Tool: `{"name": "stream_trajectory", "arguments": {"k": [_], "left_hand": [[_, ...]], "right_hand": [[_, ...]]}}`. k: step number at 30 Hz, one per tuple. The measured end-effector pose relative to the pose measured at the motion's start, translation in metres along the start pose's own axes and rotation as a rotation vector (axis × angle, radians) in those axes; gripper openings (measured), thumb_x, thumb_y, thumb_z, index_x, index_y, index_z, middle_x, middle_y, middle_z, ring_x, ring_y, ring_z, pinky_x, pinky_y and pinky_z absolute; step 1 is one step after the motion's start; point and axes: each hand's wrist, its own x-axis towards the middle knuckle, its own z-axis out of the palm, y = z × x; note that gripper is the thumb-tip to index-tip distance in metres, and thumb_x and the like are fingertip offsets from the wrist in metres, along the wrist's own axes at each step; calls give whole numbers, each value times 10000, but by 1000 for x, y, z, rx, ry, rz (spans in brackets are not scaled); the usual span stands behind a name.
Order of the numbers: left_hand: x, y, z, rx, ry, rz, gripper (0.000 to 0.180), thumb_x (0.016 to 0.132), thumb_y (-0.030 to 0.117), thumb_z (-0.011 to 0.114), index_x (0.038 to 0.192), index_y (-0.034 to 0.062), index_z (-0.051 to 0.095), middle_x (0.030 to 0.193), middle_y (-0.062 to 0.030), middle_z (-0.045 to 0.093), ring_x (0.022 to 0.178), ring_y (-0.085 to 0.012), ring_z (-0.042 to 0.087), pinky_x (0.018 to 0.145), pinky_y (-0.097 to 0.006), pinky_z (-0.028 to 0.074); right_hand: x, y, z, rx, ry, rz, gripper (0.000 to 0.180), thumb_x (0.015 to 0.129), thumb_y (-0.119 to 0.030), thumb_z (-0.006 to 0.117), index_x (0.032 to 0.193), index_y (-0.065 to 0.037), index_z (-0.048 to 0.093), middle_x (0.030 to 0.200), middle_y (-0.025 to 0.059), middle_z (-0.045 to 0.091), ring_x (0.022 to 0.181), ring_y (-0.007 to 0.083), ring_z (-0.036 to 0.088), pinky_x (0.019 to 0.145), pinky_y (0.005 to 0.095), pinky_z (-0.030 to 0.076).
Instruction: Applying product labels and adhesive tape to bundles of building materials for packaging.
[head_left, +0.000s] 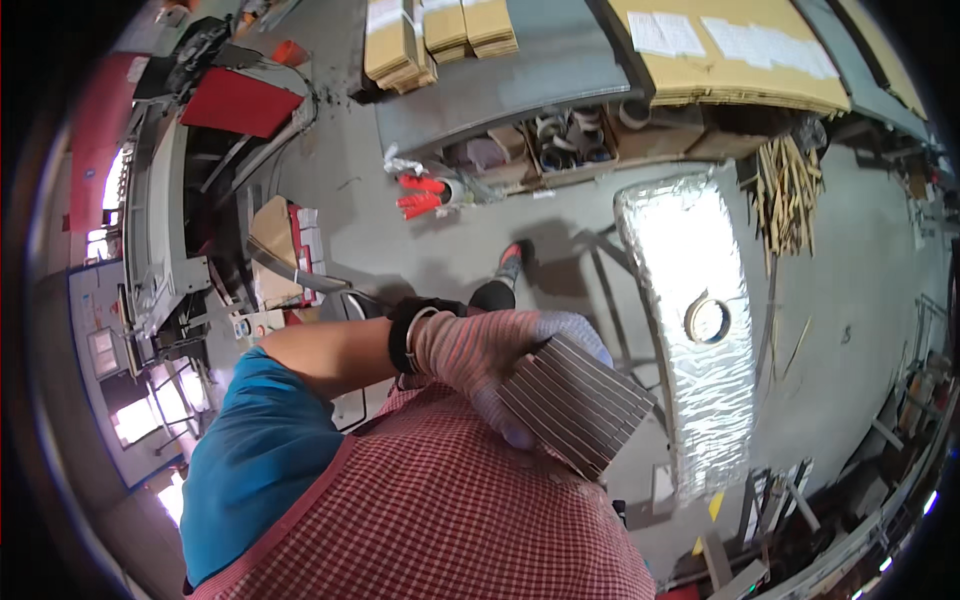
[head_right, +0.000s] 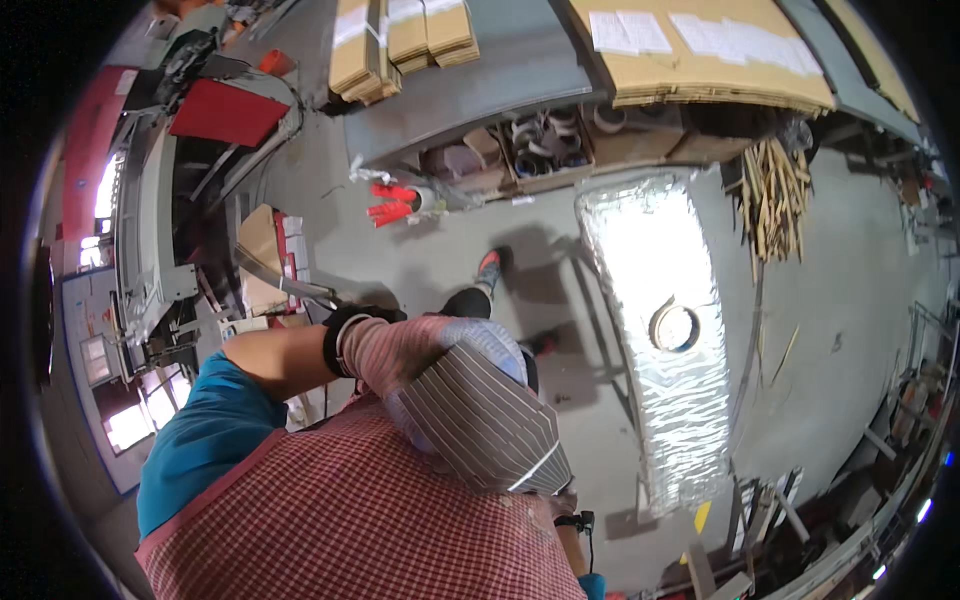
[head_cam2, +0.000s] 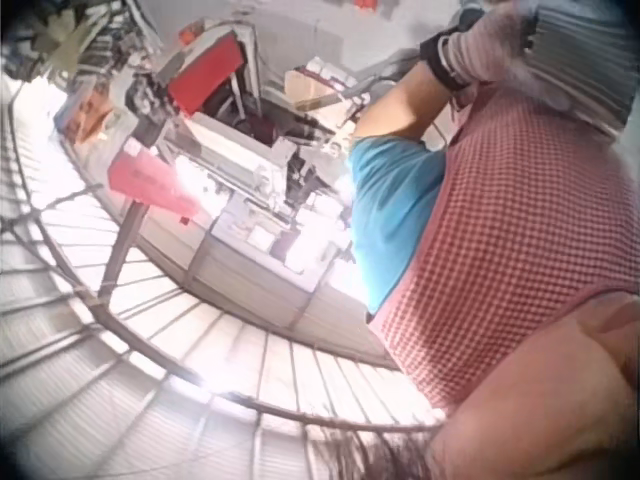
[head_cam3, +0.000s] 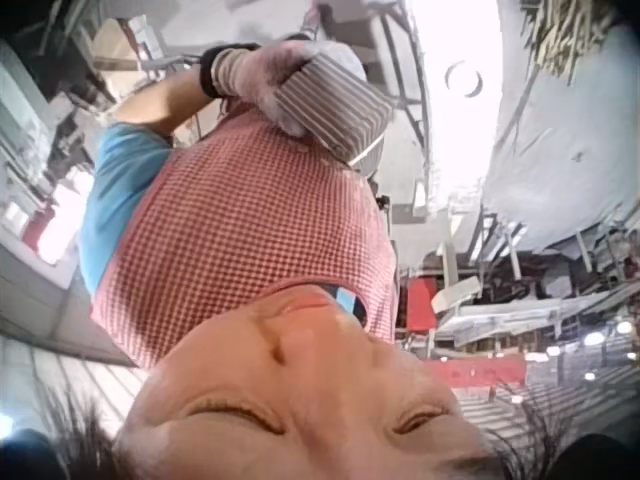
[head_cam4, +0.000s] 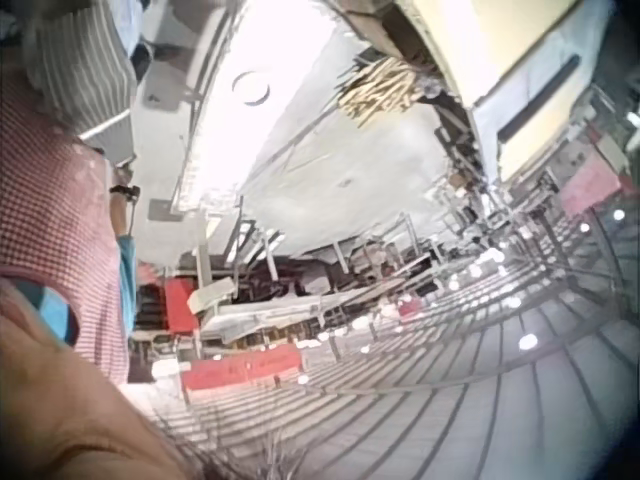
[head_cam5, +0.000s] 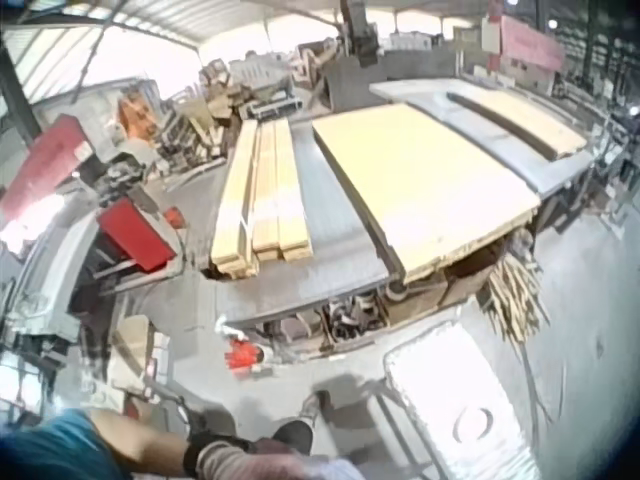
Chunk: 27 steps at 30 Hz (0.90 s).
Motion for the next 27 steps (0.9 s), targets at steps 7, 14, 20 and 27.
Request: {"name": "stream_trajectory", "arguments": {"k": [7, 14, 20, 27], "left_hand": [[-4, 25, -28, 86, 37, -104, 896, 661, 271, 941, 1373, 15, 460, 1273, -119, 606, 1172, -230, 603, 977, -389, 523], [3, 68, -136, -319, 515, -183, 839, 742, 121, 880, 1434, 42, 411, 1359, -108, 559, 1266, -208, 524, 1061, -399, 453], [27, 13, -267, 111, 1286, -286, 925, 807, 474, 807, 1452, -11, 355, 1259, -161, 602, 1123, -219, 589, 994, -346, 469], [18, -37, -325, 947, 1385, -554, 1104, 661, 440, 918, 1494, 42, 313, 1271, -206, 575, 1179, -317, 567, 1042, -385, 473]], "right_hand": [[27, -104, -75, -183, 3, -54, 730, 639, -113, 864, 1278, -8, 525, 1144, 114, 676, 1068, 225, 641, 911, 339, 514], [-24, -216, -173, -235, -210, 66, 680, 663, -121, 847, 1269, -15, 558, 1151, 106, 679, 1056, 215, 645, 910, 336, 514], [-99, -262, -305, 77, -281, 4, 422, 811, -84, 701, 1222, -19, 636, 1099, 57, 693, 1018, 174, 638, 899, 302, 512], [-105, -450, -333, -717, 325, -285, 428, 838, -233, 602, 1243, -100, 642, 1125, 217, 675, 1072, 388, 625, 934, 462, 496]]}}
